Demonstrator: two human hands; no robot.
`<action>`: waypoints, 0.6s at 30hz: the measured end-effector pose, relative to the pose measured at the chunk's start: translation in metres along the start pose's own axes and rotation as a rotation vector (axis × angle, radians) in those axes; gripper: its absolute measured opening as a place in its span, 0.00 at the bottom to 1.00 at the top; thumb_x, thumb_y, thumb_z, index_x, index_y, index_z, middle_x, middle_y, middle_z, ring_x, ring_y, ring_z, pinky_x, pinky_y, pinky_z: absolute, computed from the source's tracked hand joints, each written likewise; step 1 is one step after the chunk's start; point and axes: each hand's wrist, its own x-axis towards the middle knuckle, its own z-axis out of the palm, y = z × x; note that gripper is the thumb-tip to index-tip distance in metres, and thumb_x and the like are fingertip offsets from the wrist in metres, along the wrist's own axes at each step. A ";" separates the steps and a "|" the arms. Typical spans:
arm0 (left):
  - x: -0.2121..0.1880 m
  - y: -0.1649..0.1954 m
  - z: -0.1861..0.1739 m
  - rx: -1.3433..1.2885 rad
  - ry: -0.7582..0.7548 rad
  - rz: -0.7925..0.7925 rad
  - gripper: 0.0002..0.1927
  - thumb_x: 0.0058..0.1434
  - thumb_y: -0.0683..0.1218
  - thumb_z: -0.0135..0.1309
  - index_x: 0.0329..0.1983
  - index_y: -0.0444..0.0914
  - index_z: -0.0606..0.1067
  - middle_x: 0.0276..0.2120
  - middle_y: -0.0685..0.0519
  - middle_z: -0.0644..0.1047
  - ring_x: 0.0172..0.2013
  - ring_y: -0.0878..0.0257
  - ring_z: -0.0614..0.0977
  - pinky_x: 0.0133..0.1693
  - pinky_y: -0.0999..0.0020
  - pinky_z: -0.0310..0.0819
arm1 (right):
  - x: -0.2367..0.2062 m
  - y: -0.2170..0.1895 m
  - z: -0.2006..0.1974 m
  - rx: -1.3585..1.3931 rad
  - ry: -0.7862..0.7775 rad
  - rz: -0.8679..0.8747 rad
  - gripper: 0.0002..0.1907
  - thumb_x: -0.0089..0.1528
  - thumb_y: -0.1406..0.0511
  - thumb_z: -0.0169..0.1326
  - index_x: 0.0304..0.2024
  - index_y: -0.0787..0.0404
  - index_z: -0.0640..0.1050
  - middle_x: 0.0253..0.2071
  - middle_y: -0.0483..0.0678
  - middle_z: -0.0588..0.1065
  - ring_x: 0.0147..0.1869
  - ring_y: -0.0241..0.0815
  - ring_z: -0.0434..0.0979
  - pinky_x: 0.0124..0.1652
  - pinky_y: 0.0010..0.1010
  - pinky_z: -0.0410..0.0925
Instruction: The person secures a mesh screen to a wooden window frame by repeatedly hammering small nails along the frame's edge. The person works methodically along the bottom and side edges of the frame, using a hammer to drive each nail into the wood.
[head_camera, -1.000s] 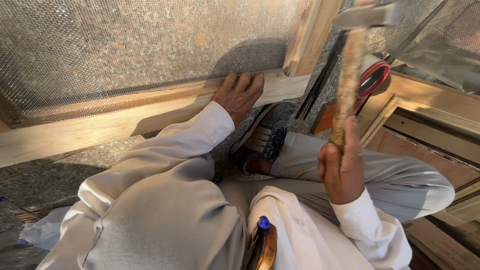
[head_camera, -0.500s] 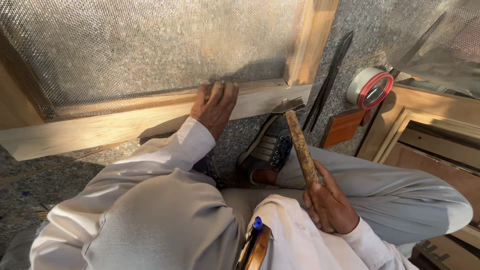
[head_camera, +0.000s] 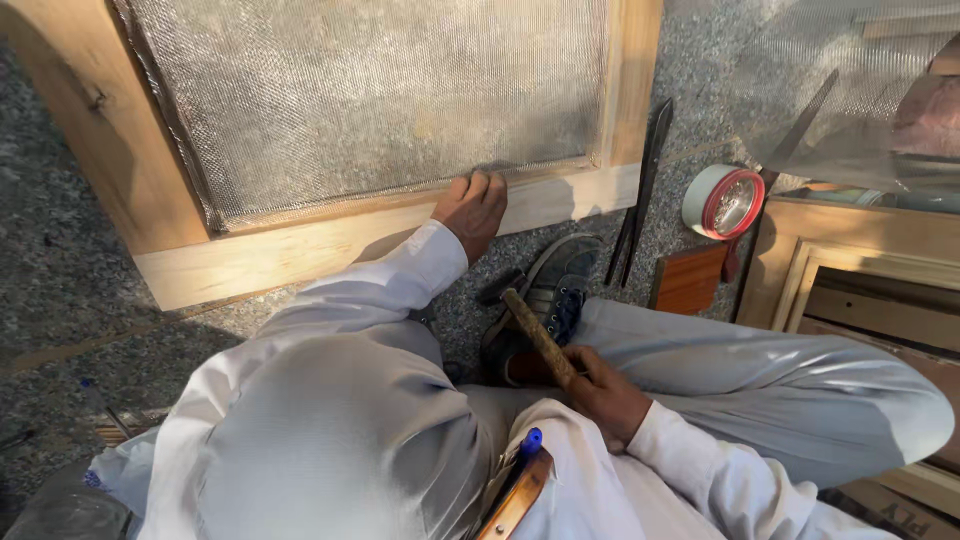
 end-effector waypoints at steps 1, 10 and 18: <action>0.000 -0.001 -0.003 -0.011 -0.044 -0.008 0.23 0.62 0.47 0.51 0.58 0.30 0.74 0.55 0.40 0.70 0.53 0.48 0.72 0.51 0.58 0.68 | 0.008 -0.009 -0.004 -0.343 0.036 -0.164 0.26 0.64 0.62 0.56 0.62 0.66 0.69 0.53 0.59 0.73 0.58 0.54 0.72 0.56 0.44 0.65; 0.010 -0.021 -0.009 -0.358 -0.064 -0.171 0.19 0.62 0.44 0.53 0.57 0.38 0.74 0.45 0.49 0.72 0.46 0.53 0.73 0.46 0.59 0.69 | 0.085 -0.140 -0.070 -0.735 -0.036 -0.089 0.18 0.64 0.61 0.56 0.55 0.57 0.75 0.57 0.58 0.70 0.59 0.59 0.72 0.54 0.45 0.68; 0.010 -0.030 -0.003 -0.373 0.095 -0.076 0.14 0.59 0.44 0.52 0.48 0.40 0.78 0.41 0.51 0.72 0.41 0.55 0.74 0.43 0.60 0.70 | 0.062 -0.040 -0.045 -0.389 -0.499 -0.022 0.17 0.62 0.68 0.56 0.54 0.55 0.80 0.47 0.53 0.78 0.51 0.54 0.80 0.49 0.42 0.72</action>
